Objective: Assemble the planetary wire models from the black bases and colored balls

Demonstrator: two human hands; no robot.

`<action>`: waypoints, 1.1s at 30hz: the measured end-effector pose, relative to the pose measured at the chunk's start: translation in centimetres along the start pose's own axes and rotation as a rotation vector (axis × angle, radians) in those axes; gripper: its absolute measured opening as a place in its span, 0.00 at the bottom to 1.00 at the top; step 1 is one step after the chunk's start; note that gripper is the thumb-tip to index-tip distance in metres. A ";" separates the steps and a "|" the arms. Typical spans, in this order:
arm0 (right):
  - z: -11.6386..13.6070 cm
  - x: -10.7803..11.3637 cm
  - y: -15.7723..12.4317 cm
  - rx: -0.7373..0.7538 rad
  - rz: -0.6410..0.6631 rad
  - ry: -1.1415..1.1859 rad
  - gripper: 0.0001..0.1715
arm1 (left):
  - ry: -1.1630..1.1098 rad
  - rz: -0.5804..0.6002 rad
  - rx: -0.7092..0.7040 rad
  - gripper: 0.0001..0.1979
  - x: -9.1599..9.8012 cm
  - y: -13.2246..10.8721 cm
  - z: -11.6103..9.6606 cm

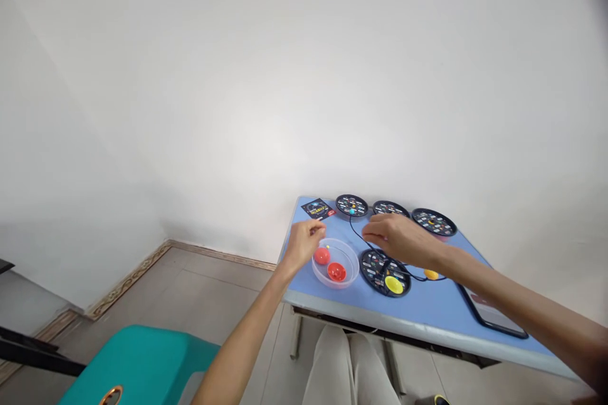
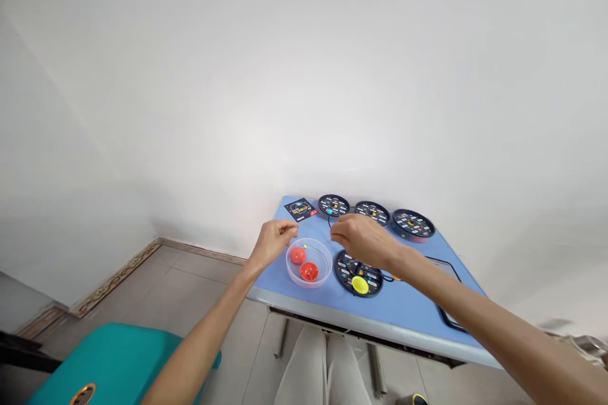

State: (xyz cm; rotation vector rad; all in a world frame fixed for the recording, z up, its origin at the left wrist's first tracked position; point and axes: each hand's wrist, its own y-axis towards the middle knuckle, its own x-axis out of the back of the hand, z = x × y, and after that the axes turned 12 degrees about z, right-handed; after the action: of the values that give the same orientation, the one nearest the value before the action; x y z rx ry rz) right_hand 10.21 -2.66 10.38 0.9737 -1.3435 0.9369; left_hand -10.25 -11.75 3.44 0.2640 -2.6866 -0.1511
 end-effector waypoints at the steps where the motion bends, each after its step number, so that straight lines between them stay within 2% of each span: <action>1: 0.8 -0.4 1.3 -0.002 0.075 -0.032 0.14 | 0.038 -0.052 -0.005 0.11 -0.1 -1.3 0.4; 3: 1.7 -1.6 3.8 0.020 0.218 -0.129 0.12 | 0.119 -0.121 -0.021 0.11 -0.8 -3.7 1.1; 5: 1.9 -2.9 5.9 0.052 0.315 -0.202 0.12 | 0.337 -0.131 -0.071 0.14 -2.0 -5.4 1.8; 9: 1.5 -5.0 8.4 0.110 0.376 -0.254 0.13 | 0.603 -0.035 -0.053 0.15 -4.1 -7.1 2.9; 12: 1.3 -5.8 9.2 0.165 0.404 -0.287 0.13 | 0.735 0.014 -0.057 0.14 -4.7 -7.3 3.5; 17: 1.1 -7.0 10.3 0.229 0.422 -0.317 0.14 | 0.844 0.006 -0.087 0.05 -4.6 -7.2 4.6; 22: 0.6 -7.7 11.1 0.256 0.434 -0.321 0.14 | 0.826 -0.001 -0.133 0.04 -3.9 -7.2 5.3; 33: 1.1 -7.0 10.2 0.130 0.436 -0.255 0.19 | 0.803 0.013 -0.139 0.05 -2.4 -6.6 5.3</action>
State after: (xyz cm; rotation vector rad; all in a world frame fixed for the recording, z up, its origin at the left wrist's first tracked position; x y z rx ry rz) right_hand 0.11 -0.24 3.55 0.9379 -1.7730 1.2716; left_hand -9.38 -17.37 -3.28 0.2050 -1.8728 -0.1797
